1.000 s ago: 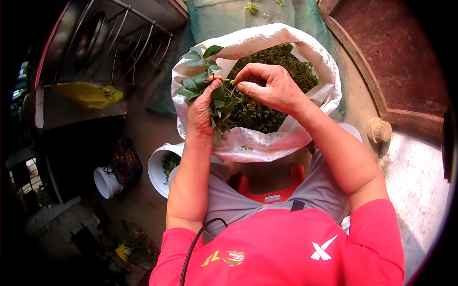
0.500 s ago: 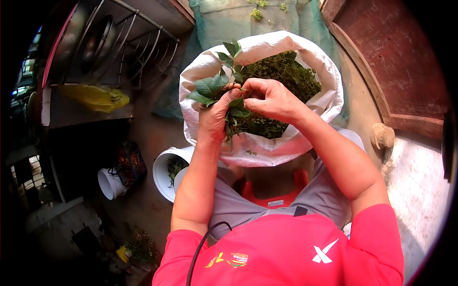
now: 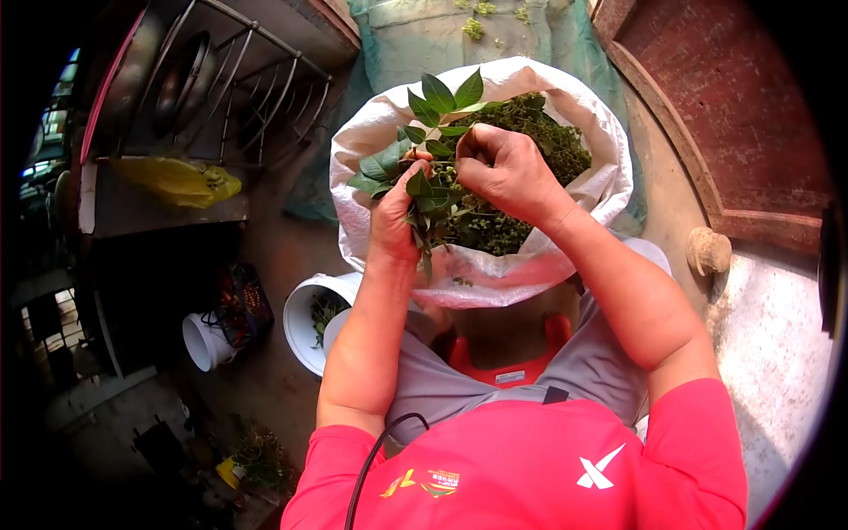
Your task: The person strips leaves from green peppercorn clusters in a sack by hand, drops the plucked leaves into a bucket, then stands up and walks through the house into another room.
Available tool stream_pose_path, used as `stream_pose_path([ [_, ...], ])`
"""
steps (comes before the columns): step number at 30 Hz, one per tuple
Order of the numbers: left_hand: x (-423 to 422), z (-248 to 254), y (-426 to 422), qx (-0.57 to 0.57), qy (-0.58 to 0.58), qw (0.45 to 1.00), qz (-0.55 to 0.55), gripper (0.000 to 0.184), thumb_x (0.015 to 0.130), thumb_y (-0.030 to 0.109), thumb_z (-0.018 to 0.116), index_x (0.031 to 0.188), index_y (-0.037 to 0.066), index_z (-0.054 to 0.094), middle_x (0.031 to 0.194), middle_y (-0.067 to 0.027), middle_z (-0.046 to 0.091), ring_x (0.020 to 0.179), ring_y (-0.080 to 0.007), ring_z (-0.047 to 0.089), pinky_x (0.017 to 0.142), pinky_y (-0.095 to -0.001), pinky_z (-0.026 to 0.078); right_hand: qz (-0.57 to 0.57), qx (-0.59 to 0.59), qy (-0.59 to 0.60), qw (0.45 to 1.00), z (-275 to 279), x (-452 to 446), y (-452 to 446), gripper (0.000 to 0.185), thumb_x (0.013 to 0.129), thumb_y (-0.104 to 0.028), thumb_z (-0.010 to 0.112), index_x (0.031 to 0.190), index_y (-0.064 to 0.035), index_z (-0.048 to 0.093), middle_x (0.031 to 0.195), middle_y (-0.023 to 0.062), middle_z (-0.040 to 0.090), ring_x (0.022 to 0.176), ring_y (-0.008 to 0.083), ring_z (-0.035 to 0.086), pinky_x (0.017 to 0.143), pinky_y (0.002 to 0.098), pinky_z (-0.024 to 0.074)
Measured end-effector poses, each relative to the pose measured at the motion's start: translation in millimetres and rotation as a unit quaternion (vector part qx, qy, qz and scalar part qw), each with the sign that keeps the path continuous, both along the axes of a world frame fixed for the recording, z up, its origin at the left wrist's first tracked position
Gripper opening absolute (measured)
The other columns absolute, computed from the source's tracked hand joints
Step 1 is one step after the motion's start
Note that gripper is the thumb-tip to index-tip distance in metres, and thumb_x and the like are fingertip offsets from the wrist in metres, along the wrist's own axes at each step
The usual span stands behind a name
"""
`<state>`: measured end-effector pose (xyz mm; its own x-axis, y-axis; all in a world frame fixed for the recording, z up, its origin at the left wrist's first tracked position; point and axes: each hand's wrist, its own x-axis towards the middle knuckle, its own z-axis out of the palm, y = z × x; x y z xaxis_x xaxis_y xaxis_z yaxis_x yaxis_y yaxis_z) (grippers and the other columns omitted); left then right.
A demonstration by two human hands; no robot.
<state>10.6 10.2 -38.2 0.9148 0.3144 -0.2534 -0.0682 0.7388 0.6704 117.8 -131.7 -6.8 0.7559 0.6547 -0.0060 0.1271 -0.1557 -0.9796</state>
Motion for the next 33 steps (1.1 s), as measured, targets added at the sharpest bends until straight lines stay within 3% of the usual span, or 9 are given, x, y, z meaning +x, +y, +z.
stream_pose_path([
  [5, 2.3, -7.6, 4.5, -0.071, -0.056, 0.989, -0.113, 0.018, 0.095, 0.018, 0.053, 0.110, 0.007, 0.051, 0.080, -0.0069, 0.058, 0.064, -0.0141, 0.053, 0.054, -0.0262, 0.043, -0.030, 0.047, -0.035, 0.998, -3.6, 4.6, -1.6, 0.014, 0.076, -0.013, 0.062, 0.081, 0.0004, 0.061, 0.063, 0.0062, 0.058, 0.057, 0.0089, 0.052, 0.056, 0.0261, 0.0451],
  [7, 2.7, 0.5, 0.5, -0.058, -0.026, 0.997, -0.037, 0.019, 0.094, 0.014, 0.055, 0.110, 0.003, 0.053, 0.077, -0.0043, 0.057, 0.064, -0.0116, 0.055, 0.053, -0.0210, 0.044, 0.065, 0.055, 0.038, 0.996, 1.2, 5.9, -3.9, 0.010, 0.079, -0.009, 0.060, 0.079, 0.0006, 0.057, 0.069, -0.0024, 0.054, 0.064, 0.0034, 0.046, 0.058, 0.0222, 0.0417],
  [11, 10.4, -1.5, 17.0, -0.071, -0.001, 0.993, 0.094, 0.015, 0.094, 0.017, 0.053, 0.103, 0.006, 0.058, 0.075, -0.0055, 0.061, 0.054, -0.0145, 0.057, 0.044, -0.0250, 0.046, 0.215, -0.038, -0.012, 0.976, 5.4, -9.8, -8.3, 0.007, 0.071, -0.007, 0.058, 0.073, -0.0008, 0.056, 0.057, -0.0005, 0.050, 0.055, 0.0059, 0.044, 0.051, 0.0248, 0.0401],
  [13, 7.3, -3.7, 35.8, -0.067, -0.028, 0.997, 0.032, 0.015, 0.094, 0.020, 0.055, 0.102, 0.008, 0.060, 0.071, -0.0068, 0.058, 0.056, -0.0163, 0.053, 0.045, -0.0286, 0.040, 0.143, -0.035, -0.023, 0.989, 3.0, -11.7, -8.4, 0.008, 0.070, -0.008, 0.059, 0.073, -0.0012, 0.056, 0.058, 0.0014, 0.051, 0.055, 0.0068, 0.046, 0.052, 0.0248, 0.0404],
  [17, 3.5, -3.7, 30.5, 0.011, 0.007, 1.000, 0.020, 0.016, 0.093, 0.021, 0.056, 0.102, 0.008, 0.059, 0.074, -0.0067, 0.057, 0.057, -0.0157, 0.052, 0.047, -0.0283, 0.041, 0.056, -0.136, -0.099, 0.984, -5.6, 18.0, -12.3, 0.018, 0.072, -0.022, 0.060, 0.081, -0.0065, 0.063, 0.068, 0.0118, 0.063, 0.067, 0.0272, 0.064, 0.066, 0.0362, 0.0504],
  [22, -1.9, 7.7, 27.3, 0.038, -0.013, 0.999, 0.007, 0.014, 0.092, 0.017, 0.055, 0.102, 0.007, 0.054, 0.082, -0.0065, 0.055, 0.071, -0.0175, 0.052, 0.055, -0.0286, 0.043, 0.094, -0.339, -0.228, 0.908, -8.8, 11.7, -19.3, 0.024, 0.078, -0.027, 0.059, 0.097, -0.0137, 0.065, 0.094, 0.0124, 0.063, 0.092, 0.0316, 0.062, 0.079, 0.0432, 0.0499],
  [27, -49.2, 58.0, 44.4, 0.045, -0.048, 0.997, 0.045, 0.016, 0.092, 0.019, 0.051, 0.101, 0.006, 0.053, 0.084, -0.0070, 0.052, 0.078, -0.0187, 0.050, 0.062, -0.0274, 0.040, 0.079, -0.318, -0.285, 0.901, -16.2, 11.5, -18.9, 0.029, 0.082, -0.030, 0.059, 0.105, -0.0149, 0.065, 0.098, 0.0125, 0.062, 0.094, 0.0314, 0.062, 0.080, 0.0421, 0.0495],
  [31, -137.9, 73.8, 93.6, 0.222, 0.106, 0.964, 0.102, 0.017, 0.089, 0.013, 0.057, 0.102, 0.002, 0.058, 0.091, -0.0062, 0.058, 0.079, -0.0137, 0.056, 0.066, -0.0263, 0.046, 0.125, -0.257, -0.226, 0.931, -22.1, 21.4, -14.4, 0.030, 0.084, -0.028, 0.060, 0.106, -0.0083, 0.064, 0.097, 0.0139, 0.067, 0.088, 0.0278, 0.064, 0.078, 0.0356, 0.0495],
  [33, -182.1, 76.5, 102.5, 0.420, 0.210, 0.870, 0.154, 0.014, 0.085, 0.010, 0.062, 0.097, 0.003, 0.063, 0.091, -0.0037, 0.063, 0.081, -0.0120, 0.059, 0.073, -0.0245, 0.048, 0.150, -0.240, -0.189, 0.940, -15.9, 18.8, -14.2, 0.030, 0.085, -0.026, 0.060, 0.106, -0.0050, 0.064, 0.096, 0.0138, 0.068, 0.086, 0.0257, 0.066, 0.078, 0.0333, 0.0497],
])
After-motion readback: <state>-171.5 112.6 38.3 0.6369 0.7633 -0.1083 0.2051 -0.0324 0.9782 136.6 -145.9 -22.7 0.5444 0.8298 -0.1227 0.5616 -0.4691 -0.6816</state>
